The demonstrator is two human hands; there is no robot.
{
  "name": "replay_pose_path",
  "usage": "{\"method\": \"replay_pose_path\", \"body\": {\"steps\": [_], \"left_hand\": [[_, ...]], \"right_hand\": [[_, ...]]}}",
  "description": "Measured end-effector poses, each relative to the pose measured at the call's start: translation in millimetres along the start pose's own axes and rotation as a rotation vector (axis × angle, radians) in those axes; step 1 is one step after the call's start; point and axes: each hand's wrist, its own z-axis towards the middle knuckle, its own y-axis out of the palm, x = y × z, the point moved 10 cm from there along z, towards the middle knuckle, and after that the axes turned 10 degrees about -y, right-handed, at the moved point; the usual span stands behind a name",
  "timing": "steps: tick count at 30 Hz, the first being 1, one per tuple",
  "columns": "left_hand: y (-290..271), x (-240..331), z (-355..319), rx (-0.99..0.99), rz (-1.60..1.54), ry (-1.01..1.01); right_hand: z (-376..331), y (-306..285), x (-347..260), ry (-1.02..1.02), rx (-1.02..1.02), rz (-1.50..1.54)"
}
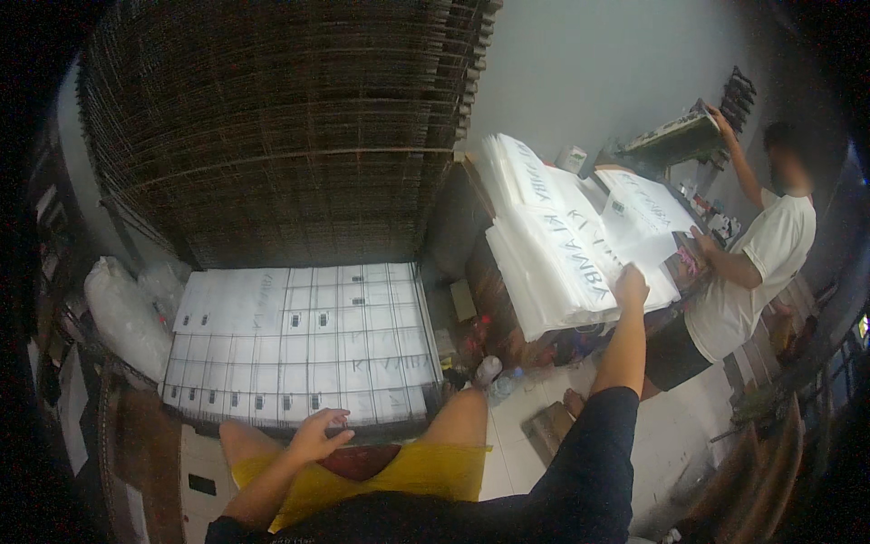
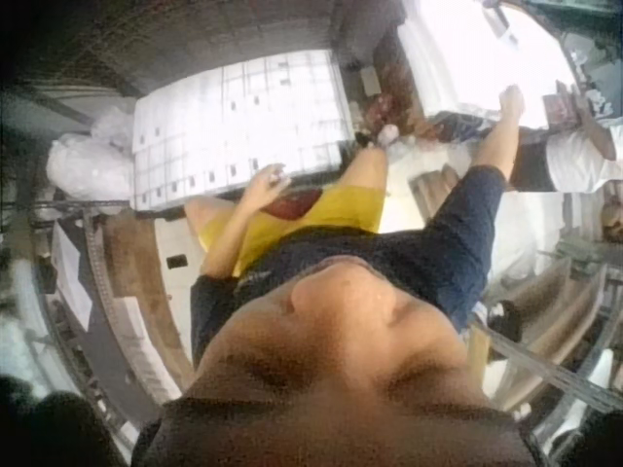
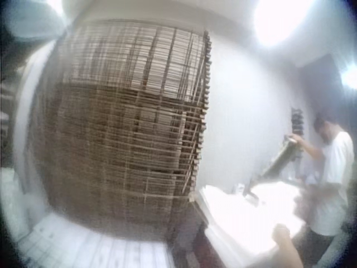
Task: The person sits on a table and repeatedly picks up white foam sheets from a stack, then places them onto a separate pile. Another person is visible in the background performing a similar task.
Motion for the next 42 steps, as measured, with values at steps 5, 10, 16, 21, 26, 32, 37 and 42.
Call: {"method": "replay_pose_path", "body": {"steps": [5,10,16,21,26,32,37,42], "left_hand": [[-64,90,26,0.196,0.219,0.29],[-137,223,58,0.458,0.396,0.626],[-167,317,53,0.746,0.35,0.779],[-150,260,58,0.3,0.316,0.515],[-181,195,50,0.461,-0.111,0.419],[-186,113,91,0.523,-0.288,0.088],[-179,90,88,0.586,-0.263,0.001],[-170,68,72,0.553,-0.259,-0.041]], "right_hand": [[45,-130,-96,-0.365,0.206,-0.113],[13,-277,-271,-0.691,0.307,-0.039],[-44,-367,-362,-1.016,0.276,0.191],[-48,-339,-435,-1.067,0.058,0.383],[-45,-283,-521,-1.005,0.257,0.478],[-115,-181,-606,-0.826,-0.597,0.668],[-134,-133,-641,-0.773,-0.751,0.774],[-161,-123,-691,-0.902,-0.873,0.989]]}}
